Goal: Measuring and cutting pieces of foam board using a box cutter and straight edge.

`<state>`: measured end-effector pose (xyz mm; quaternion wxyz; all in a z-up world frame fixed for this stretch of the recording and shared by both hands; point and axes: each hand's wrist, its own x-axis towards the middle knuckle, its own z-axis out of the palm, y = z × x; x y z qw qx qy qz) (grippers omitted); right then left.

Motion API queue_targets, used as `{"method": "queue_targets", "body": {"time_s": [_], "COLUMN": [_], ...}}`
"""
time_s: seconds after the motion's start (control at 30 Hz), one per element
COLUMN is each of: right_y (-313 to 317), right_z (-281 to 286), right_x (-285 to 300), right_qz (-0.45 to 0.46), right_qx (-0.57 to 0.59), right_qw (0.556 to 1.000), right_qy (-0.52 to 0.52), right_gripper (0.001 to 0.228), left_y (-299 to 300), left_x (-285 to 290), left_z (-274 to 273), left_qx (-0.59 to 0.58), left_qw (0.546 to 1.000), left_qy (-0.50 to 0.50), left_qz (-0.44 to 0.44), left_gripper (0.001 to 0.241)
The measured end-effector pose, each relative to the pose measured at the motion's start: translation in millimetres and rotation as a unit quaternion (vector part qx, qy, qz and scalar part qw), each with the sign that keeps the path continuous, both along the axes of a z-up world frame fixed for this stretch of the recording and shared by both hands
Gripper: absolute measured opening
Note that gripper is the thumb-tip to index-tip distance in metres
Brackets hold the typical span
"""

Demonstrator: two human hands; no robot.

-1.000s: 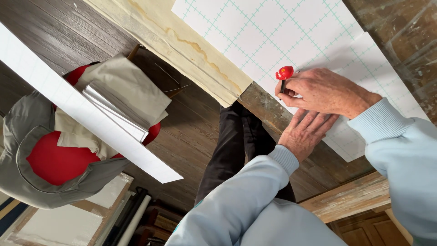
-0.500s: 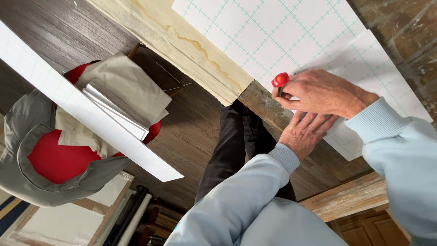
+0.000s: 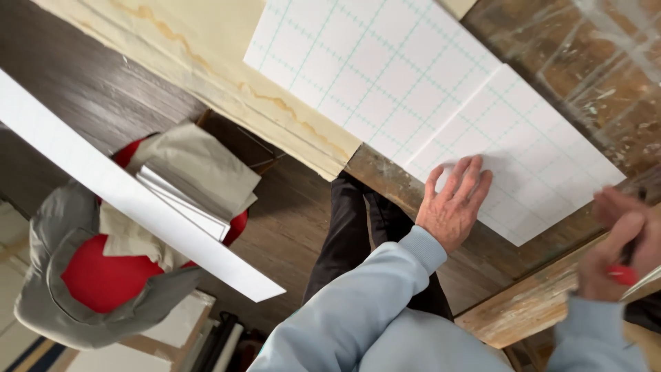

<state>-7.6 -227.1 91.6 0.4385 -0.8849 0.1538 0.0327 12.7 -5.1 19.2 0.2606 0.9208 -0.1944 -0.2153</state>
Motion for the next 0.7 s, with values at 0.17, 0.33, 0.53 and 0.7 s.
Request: {"method": "queue_targets", "body": {"time_s": [0.17,0.33,0.53,0.7], "right_y": [-24.0,-4.9,3.1,15.8], "right_z": [-60.4,-79.4,-74.6,-64.5], "right_x": [-105.4,-117.1,-117.4,-112.6], "right_qz": [-0.166,-0.172,-0.165,-0.201], "right_qx": [-0.077,-0.076,-0.071,-0.075], "right_qw": [0.983,0.981,0.983,0.976], "right_qy": [0.013,0.039,0.031,0.028], "right_gripper": [0.029,0.019,0.02,0.021], "left_y": [1.2,13.1,15.2,28.6], "left_x": [25.3,49.2,52.5,75.2], "left_z": [16.8,28.3,30.9,58.1], "left_qx": [-0.066,-0.033,-0.063,-0.089], "left_qw": [0.994,0.983,0.979,0.97], "left_qy": [-0.002,0.024,0.039,0.039], "left_qz": [0.086,0.177,0.191,0.225], "left_gripper": [0.07,0.092,0.089,0.083]}}
